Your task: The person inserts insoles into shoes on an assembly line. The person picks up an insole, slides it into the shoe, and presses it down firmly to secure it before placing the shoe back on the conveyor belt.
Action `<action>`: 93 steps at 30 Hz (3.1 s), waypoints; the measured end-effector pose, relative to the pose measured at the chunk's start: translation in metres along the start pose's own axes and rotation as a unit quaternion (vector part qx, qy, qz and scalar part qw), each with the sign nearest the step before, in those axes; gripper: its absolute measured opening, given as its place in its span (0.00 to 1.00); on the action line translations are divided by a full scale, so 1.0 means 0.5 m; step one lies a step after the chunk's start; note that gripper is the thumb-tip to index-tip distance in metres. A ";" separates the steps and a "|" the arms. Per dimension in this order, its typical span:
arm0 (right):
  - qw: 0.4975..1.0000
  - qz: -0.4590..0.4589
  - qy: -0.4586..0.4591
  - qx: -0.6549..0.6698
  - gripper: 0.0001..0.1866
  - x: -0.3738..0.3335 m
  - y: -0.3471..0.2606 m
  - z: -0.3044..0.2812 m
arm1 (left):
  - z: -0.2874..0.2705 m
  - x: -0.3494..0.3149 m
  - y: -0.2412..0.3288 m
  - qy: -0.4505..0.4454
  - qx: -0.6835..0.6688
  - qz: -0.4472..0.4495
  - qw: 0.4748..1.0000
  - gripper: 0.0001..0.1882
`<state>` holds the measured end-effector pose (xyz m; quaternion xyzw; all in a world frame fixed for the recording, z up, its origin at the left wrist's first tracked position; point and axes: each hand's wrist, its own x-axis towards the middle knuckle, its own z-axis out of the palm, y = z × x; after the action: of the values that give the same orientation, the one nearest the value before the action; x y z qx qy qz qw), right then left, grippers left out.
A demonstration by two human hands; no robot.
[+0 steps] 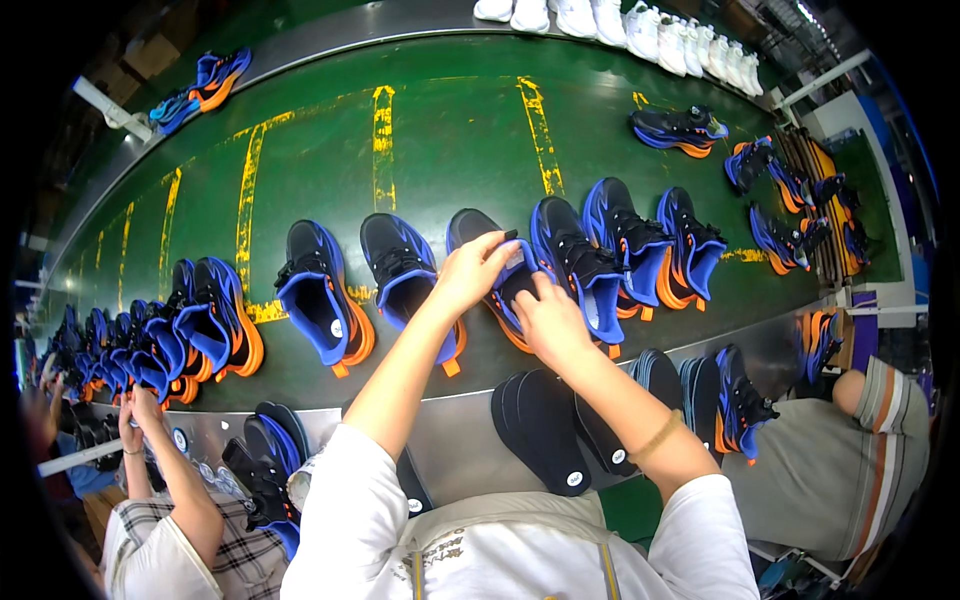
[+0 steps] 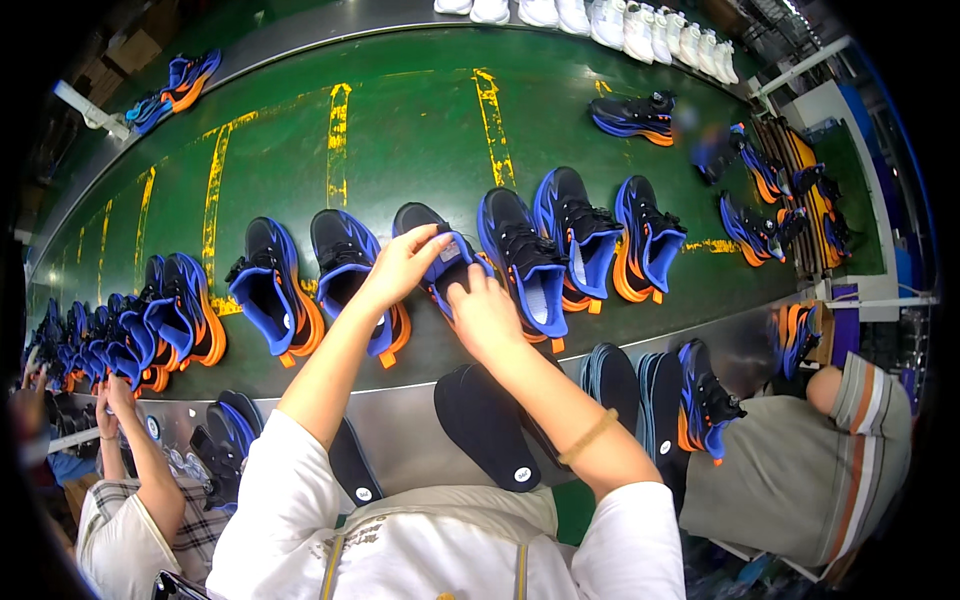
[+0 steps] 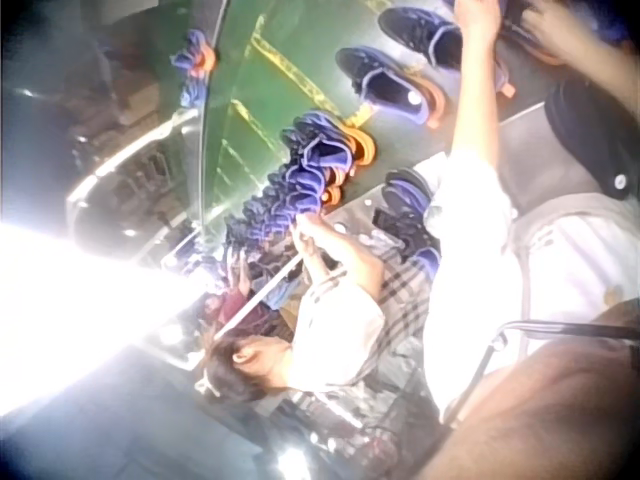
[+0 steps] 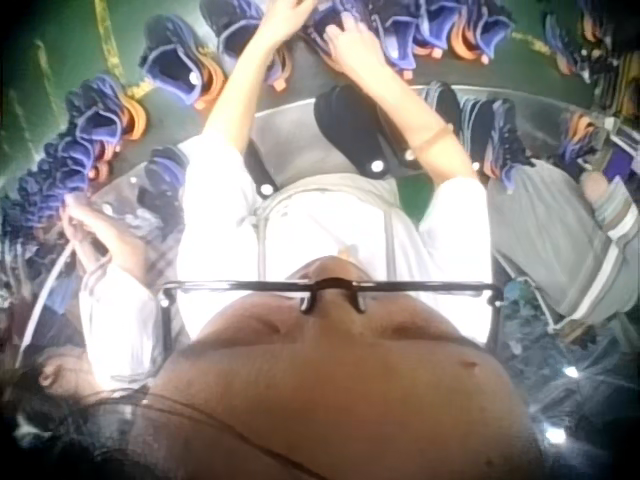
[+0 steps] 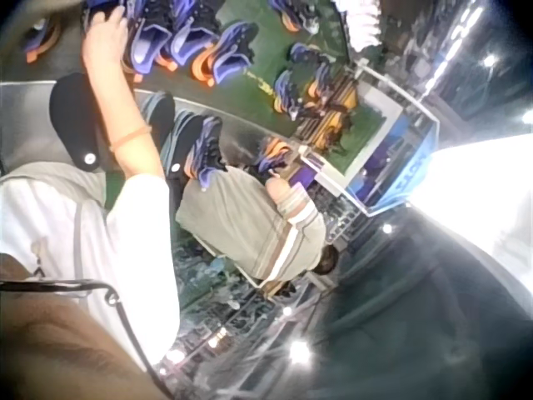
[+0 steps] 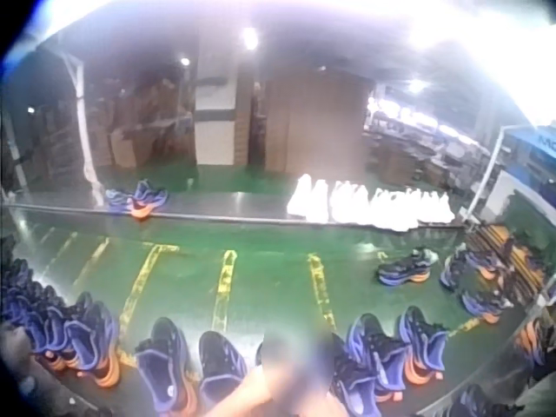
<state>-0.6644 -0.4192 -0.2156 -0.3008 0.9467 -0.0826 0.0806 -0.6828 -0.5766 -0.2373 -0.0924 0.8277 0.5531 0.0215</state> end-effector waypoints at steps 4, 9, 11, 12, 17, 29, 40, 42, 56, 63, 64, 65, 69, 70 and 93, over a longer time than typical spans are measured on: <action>0.983 0.016 -0.182 -0.032 0.15 -0.004 0.012 -0.083 | -0.011 -0.024 0.041 -0.046 0.043 -0.031 0.998 0.24; 0.969 -0.072 -0.238 0.005 0.11 0.040 0.039 -0.065 | -0.010 -0.013 -0.003 0.007 -0.002 -0.013 1.000 0.24; 0.978 -0.098 -0.186 -0.003 0.09 0.048 0.042 -0.018 | -0.013 -0.006 0.004 -0.043 -0.024 -0.026 0.998 0.24; 0.979 -0.118 -0.169 -0.016 0.09 0.060 0.040 0.005 | -0.015 -0.004 0.006 -0.051 -0.031 -0.021 0.998 0.24; 0.975 -0.093 -0.202 -0.025 0.10 0.068 0.037 0.050 | -0.011 -0.004 -0.023 -0.041 -0.033 0.003 0.999 0.23; 0.853 -0.246 -0.369 -0.277 0.15 0.108 0.066 0.102 | 0.008 0.003 -0.018 -0.077 -0.069 -0.012 0.995 0.22; 0.908 -0.179 -0.368 -0.091 0.26 0.029 0.055 0.001 | 0.056 -0.008 0.018 0.020 0.096 0.103 0.990 0.17; 0.965 -0.207 -0.163 -0.002 0.18 -0.020 0.075 0.014 | 0.062 -0.017 0.016 0.017 0.128 0.126 0.984 0.18; 0.979 -0.065 0.137 0.139 0.21 -0.292 0.098 0.012 | -0.054 -0.072 0.031 0.015 0.342 0.162 0.925 0.19; 0.947 0.317 0.044 -0.033 0.31 -0.524 0.289 -0.012 | -0.073 0.000 0.136 0.233 0.257 0.308 0.886 0.17; 0.923 0.384 -0.007 -0.036 0.29 -0.570 0.315 0.000 | -0.035 0.007 0.148 0.216 0.218 0.321 0.896 0.14; 0.890 0.450 -0.030 0.060 0.27 -0.585 0.330 -0.001 | -0.001 0.009 0.153 0.183 0.209 0.347 0.896 0.13; 0.913 0.389 0.062 0.101 0.22 -0.604 0.354 -0.010 | 0.153 -0.021 0.139 0.051 0.350 0.313 0.882 0.38; 0.914 0.366 0.108 0.136 0.20 -0.592 0.356 -0.032 | 0.171 -0.014 0.123 0.026 0.331 0.282 0.900 0.36; 0.999 -0.021 0.032 -0.024 0.10 -0.042 0.198 -0.044 | 0.151 0.071 0.109 -0.056 0.185 0.009 0.981 0.26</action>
<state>-0.7068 -0.3247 -0.2123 -0.3192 0.9441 -0.0711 0.0417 -0.7324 -0.4913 -0.2217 -0.0484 0.9138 0.3953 0.0800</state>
